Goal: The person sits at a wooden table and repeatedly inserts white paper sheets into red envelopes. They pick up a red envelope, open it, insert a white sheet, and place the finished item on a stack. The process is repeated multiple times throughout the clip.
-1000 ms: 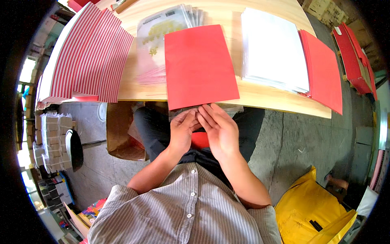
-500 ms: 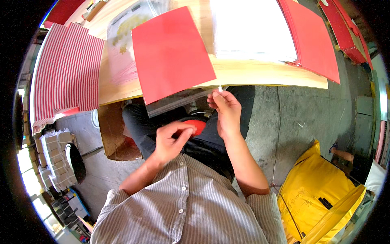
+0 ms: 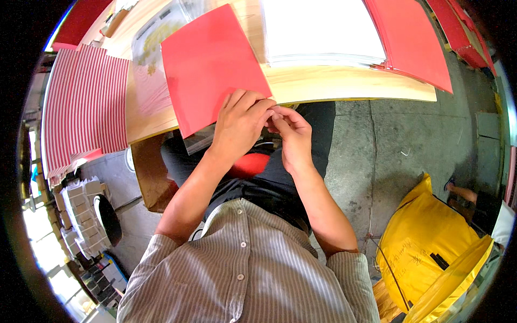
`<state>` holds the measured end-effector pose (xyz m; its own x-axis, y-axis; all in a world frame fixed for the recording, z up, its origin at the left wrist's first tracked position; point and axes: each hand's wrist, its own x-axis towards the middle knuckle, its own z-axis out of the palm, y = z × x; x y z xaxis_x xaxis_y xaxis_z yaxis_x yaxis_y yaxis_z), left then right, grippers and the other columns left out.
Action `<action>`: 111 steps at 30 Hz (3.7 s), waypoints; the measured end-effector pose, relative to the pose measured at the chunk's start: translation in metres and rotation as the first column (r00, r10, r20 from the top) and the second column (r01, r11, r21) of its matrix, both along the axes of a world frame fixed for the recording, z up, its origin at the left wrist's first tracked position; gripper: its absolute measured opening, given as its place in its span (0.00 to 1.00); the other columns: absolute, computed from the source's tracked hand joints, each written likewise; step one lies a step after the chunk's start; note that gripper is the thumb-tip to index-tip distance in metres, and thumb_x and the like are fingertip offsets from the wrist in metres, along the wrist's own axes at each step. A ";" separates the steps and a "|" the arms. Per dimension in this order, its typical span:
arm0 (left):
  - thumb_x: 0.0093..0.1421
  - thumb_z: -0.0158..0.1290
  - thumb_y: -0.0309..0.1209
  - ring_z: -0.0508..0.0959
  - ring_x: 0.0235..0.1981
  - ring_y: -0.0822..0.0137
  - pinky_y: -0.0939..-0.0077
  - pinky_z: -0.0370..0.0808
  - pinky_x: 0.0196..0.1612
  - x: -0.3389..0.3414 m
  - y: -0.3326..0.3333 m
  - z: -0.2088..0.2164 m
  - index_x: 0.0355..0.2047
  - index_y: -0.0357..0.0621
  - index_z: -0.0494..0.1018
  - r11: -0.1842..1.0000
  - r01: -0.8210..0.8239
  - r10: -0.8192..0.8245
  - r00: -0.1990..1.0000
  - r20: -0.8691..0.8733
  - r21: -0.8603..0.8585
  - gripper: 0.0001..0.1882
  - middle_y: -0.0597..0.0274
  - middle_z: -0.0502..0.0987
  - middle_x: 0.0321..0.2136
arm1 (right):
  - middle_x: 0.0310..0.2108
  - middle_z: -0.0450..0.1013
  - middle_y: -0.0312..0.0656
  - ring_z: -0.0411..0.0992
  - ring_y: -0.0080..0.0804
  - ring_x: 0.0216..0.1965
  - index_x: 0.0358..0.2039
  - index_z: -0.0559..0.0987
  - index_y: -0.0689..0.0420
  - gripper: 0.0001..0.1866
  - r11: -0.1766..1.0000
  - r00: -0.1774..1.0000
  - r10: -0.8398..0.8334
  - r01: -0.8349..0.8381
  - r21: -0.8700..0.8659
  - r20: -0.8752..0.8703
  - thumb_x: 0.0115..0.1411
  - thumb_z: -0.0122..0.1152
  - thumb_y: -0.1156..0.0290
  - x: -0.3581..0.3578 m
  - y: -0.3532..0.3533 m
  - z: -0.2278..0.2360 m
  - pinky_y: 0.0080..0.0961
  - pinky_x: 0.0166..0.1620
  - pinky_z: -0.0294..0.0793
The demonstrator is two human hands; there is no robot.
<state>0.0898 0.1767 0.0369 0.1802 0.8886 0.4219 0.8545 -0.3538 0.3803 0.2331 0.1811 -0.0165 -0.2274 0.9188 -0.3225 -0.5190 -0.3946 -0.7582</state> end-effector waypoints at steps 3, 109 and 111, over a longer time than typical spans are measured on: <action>0.53 0.59 0.26 0.73 0.38 0.61 0.66 0.69 0.39 -0.001 0.002 0.000 0.34 0.45 0.79 1.000 0.016 -0.016 1.000 0.003 -0.009 0.07 0.66 0.75 0.33 | 0.39 0.78 0.41 0.76 0.28 0.37 0.44 0.79 0.65 0.10 1.000 0.999 0.022 -0.022 -0.001 -0.046 0.65 0.55 0.76 0.006 0.003 0.001 0.24 0.41 0.73; 0.49 0.65 0.31 0.70 0.58 0.57 0.56 0.64 0.62 -0.129 -0.110 -0.018 0.48 0.48 0.76 0.982 -0.170 0.183 0.969 -0.166 0.088 0.24 0.60 0.73 0.54 | 0.51 0.73 0.48 0.70 0.44 0.54 0.47 0.78 0.60 0.32 0.358 0.591 -0.400 -0.603 0.713 0.700 0.43 0.79 0.60 0.041 0.028 0.064 0.38 0.56 0.69; 0.48 0.65 0.28 0.75 0.51 0.59 0.60 0.70 0.56 -0.128 -0.104 -0.017 0.41 0.46 0.79 0.961 -0.147 0.177 0.978 -0.113 0.234 0.17 0.62 0.78 0.47 | 0.54 0.71 0.43 0.68 0.46 0.57 0.52 0.76 0.57 0.34 0.179 0.454 -0.489 -0.784 0.595 0.745 0.43 0.78 0.62 0.023 0.028 0.081 0.42 0.59 0.66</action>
<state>-0.0378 0.0727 0.0194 0.1087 0.7965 0.5948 0.9447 -0.2690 0.1875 0.2557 0.2095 0.0641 -0.6869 0.5507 0.4742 0.3950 0.8306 -0.3925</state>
